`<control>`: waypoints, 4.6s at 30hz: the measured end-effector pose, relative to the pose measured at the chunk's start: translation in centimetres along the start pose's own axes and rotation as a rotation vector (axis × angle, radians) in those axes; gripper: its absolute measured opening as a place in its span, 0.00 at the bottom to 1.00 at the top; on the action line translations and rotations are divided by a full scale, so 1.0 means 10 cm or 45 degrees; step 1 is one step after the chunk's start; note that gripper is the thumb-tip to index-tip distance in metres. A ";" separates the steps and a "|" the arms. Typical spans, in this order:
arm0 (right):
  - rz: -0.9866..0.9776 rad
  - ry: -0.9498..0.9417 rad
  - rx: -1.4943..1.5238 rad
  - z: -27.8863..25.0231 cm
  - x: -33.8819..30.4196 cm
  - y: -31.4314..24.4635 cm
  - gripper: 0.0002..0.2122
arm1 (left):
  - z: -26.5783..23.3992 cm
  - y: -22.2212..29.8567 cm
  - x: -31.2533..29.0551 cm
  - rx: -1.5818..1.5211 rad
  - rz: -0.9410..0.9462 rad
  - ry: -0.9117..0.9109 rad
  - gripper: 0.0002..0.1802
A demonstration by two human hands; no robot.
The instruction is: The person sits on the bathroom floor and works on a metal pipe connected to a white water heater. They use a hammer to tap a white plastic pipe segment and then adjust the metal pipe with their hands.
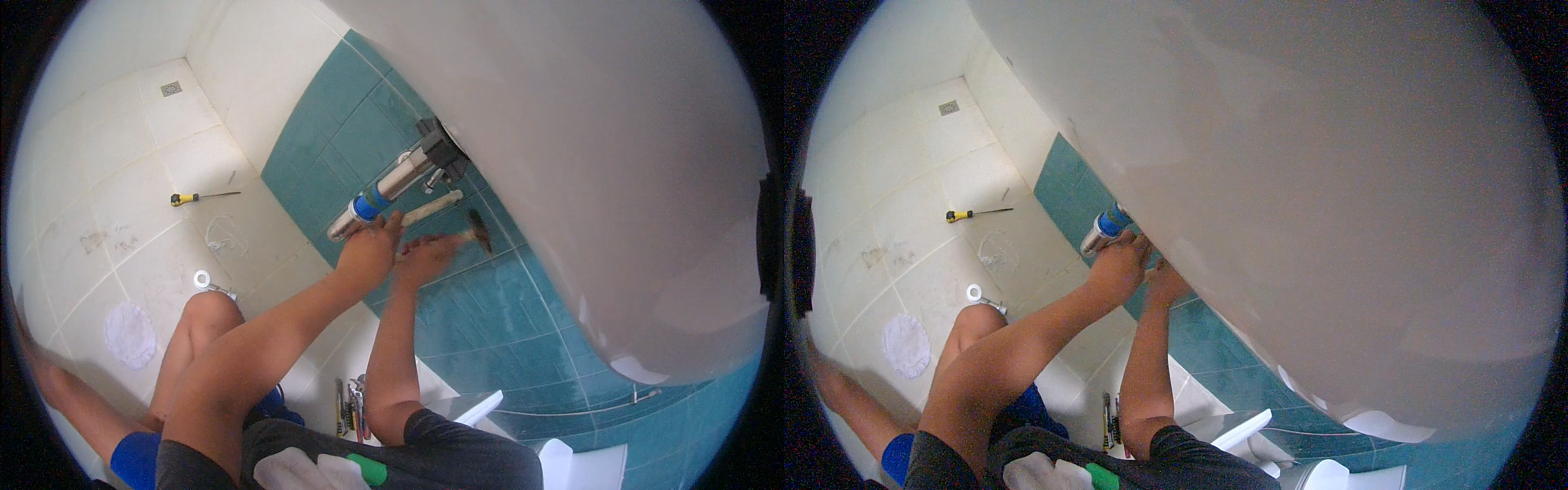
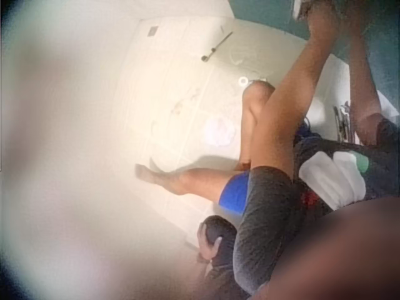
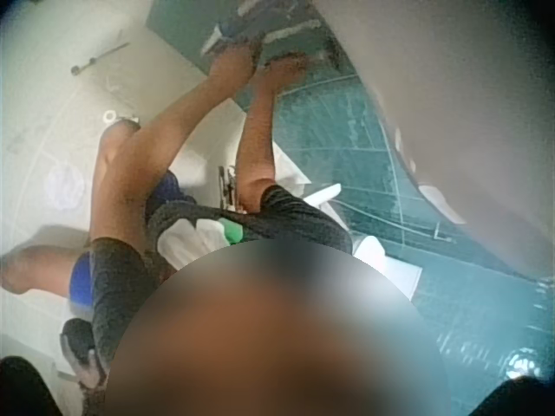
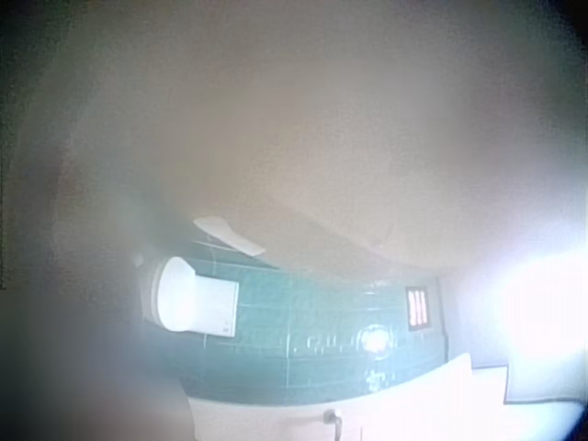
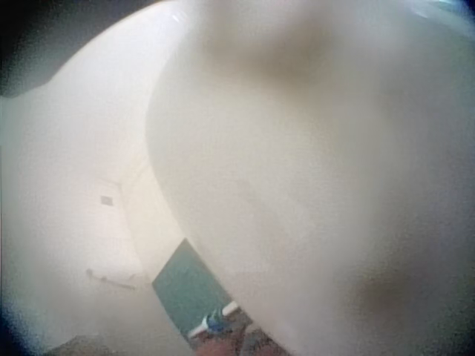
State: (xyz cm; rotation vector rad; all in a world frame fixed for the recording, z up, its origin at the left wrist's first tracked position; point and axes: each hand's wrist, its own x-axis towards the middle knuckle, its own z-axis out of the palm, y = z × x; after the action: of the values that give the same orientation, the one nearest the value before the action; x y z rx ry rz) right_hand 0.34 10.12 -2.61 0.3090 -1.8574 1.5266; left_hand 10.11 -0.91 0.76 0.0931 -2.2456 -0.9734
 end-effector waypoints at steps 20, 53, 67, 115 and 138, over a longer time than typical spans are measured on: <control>0.698 0.050 0.534 0.05 -0.02 -0.82 0.24 | -0.04 -0.02 -0.03 -0.034 -0.070 -0.048 0.20; 0.806 0.000 0.569 -0.24 -0.30 -0.74 0.25 | -0.04 0.05 0.01 -0.073 -0.053 0.030 0.18; 0.262 -0.074 0.105 -0.03 0.08 -0.26 0.25 | -0.07 0.15 0.05 -0.038 -0.044 -0.010 0.19; -0.197 -0.186 -0.242 -0.27 0.72 0.01 0.27 | -0.14 0.27 0.13 -0.265 -0.217 -0.016 0.18; 0.166 -0.243 -0.001 -0.47 0.47 -0.50 0.24 | -0.15 0.26 0.37 -0.605 -0.332 -0.237 0.22</control>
State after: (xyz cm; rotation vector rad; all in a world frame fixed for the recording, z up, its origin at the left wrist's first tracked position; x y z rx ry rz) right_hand 1.57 14.23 4.52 0.3493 -2.0611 1.6324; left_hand 8.65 -1.12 5.30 0.0878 -2.1339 -1.6926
